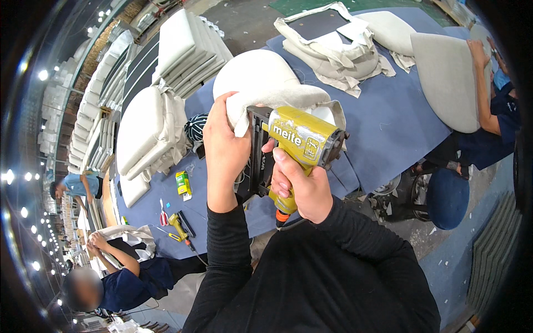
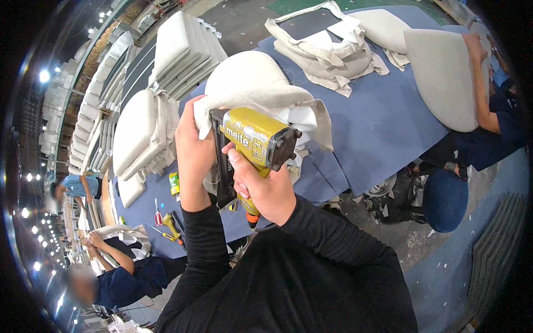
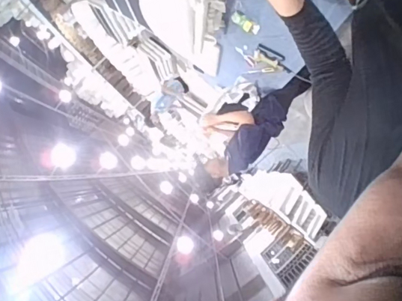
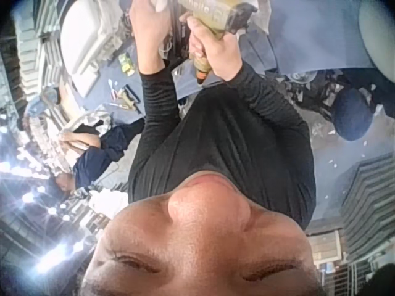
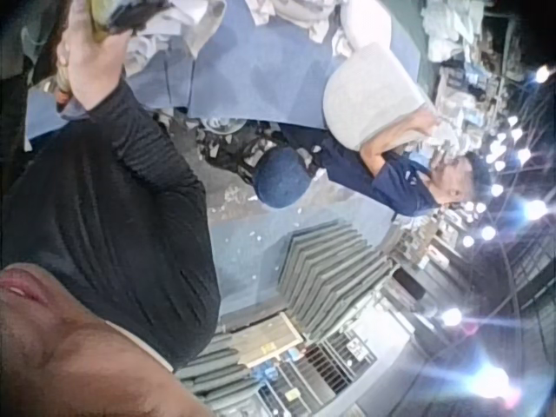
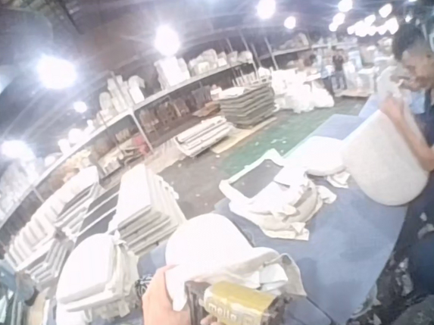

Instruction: The person is upholstering a cushion by pulling fabric over foam, using a staple gun to secure the fabric, and trimming excess material with scissors. They also use a screwdriver to adjust the cushion's internal structure.

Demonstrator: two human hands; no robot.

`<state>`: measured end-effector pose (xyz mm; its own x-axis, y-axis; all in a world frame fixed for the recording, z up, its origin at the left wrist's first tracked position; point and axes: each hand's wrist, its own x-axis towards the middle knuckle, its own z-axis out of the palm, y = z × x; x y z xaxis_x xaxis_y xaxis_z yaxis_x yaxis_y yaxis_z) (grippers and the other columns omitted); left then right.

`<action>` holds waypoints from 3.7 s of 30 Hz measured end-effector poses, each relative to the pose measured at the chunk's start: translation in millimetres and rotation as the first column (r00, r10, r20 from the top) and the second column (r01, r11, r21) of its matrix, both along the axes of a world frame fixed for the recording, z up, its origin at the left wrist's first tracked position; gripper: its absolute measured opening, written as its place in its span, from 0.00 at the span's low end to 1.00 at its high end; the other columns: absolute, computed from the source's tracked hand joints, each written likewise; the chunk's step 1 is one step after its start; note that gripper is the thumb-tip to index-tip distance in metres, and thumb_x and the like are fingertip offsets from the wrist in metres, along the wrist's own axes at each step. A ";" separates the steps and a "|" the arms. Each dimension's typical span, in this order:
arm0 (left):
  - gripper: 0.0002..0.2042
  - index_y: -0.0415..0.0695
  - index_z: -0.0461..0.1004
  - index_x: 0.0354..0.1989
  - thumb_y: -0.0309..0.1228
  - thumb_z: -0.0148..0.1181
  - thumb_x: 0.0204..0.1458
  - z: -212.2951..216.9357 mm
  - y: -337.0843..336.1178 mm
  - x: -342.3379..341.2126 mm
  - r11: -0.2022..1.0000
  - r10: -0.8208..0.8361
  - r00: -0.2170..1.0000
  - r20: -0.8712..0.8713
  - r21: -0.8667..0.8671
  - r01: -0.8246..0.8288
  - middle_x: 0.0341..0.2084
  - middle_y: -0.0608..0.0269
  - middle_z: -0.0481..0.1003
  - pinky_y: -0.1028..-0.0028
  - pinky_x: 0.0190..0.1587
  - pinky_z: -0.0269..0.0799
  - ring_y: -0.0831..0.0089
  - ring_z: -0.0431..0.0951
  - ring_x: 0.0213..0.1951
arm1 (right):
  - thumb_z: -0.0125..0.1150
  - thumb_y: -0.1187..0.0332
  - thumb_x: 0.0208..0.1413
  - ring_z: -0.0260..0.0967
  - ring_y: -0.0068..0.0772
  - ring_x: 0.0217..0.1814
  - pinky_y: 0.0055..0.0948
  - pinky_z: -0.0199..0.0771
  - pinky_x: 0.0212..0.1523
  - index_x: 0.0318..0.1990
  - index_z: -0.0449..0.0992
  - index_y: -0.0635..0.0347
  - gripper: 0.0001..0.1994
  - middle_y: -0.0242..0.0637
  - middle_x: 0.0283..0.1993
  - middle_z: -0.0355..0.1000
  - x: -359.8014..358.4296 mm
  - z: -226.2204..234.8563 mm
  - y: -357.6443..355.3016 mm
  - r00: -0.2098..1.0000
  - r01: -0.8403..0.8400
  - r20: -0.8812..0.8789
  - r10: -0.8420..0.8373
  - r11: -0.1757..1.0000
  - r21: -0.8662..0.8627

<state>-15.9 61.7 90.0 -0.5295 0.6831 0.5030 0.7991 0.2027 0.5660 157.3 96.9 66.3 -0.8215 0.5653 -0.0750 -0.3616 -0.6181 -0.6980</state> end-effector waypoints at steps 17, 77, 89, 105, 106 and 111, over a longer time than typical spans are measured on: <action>0.18 0.39 0.75 0.54 0.20 0.64 0.53 -6.6 -6.1 -1.9 0.999 -0.047 0.997 0.067 0.027 0.045 0.42 0.45 0.82 0.61 0.49 0.78 0.46 0.85 0.45 | 0.56 0.61 0.76 0.54 0.15 0.22 0.21 0.58 0.26 0.57 0.74 0.61 0.14 0.21 0.23 0.57 8.0 3.1 3.8 0.989 -0.122 0.084 0.121 0.993 0.003; 0.26 0.37 0.74 0.64 0.46 0.43 0.72 -90.8 -39.4 14.8 0.938 -0.152 0.937 0.316 0.345 0.035 0.60 0.48 0.76 0.52 0.70 0.58 0.50 0.75 0.61 | 0.54 0.60 0.73 0.70 0.43 0.70 0.44 0.61 0.74 0.71 0.70 0.60 0.24 0.44 0.69 0.71 153.3 -115.1 184.4 0.280 0.656 0.172 -0.944 0.319 0.684; 0.11 0.39 0.82 0.47 0.33 0.63 0.64 -250.1 -69.1 -21.0 0.913 0.288 0.872 0.396 0.160 -0.374 0.44 0.52 0.84 0.57 0.58 0.73 0.53 0.82 0.53 | 0.35 0.45 0.78 0.79 0.45 0.57 0.43 0.75 0.62 0.67 0.70 0.76 0.36 0.54 0.54 0.81 154.0 -63.9 226.9 0.864 0.177 0.354 -0.359 0.874 0.453; 0.07 0.44 0.84 0.41 0.31 0.67 0.59 -402.2 -280.9 -8.6 0.940 0.326 0.854 0.405 -0.238 -0.246 0.39 0.59 0.84 0.56 0.50 0.75 0.54 0.81 0.47 | 0.44 0.56 0.75 0.68 0.41 0.71 0.39 0.60 0.75 0.72 0.68 0.70 0.29 0.45 0.68 0.74 99.5 -63.8 218.5 0.269 0.201 0.203 -0.942 0.261 0.944; 0.07 0.43 0.84 0.41 0.32 0.67 0.59 -403.3 -278.4 -8.9 0.937 0.343 0.817 0.463 -0.222 -0.268 0.36 0.59 0.83 0.56 0.51 0.74 0.54 0.81 0.46 | 0.43 0.57 0.76 0.67 0.42 0.72 0.40 0.60 0.76 0.73 0.67 0.70 0.29 0.46 0.70 0.72 97.0 -64.1 222.5 0.320 0.207 0.178 -0.931 0.252 0.945; 0.14 0.42 0.80 0.52 0.31 0.67 0.58 -374.0 -246.6 -44.6 0.862 0.484 0.823 0.297 -0.325 -0.389 0.47 0.56 0.81 0.56 0.56 0.74 0.50 0.79 0.52 | 0.38 0.55 0.78 0.63 0.45 0.76 0.44 0.55 0.79 0.75 0.65 0.70 0.30 0.49 0.75 0.66 104.8 -76.4 244.3 0.392 0.070 -0.011 -0.920 0.018 0.997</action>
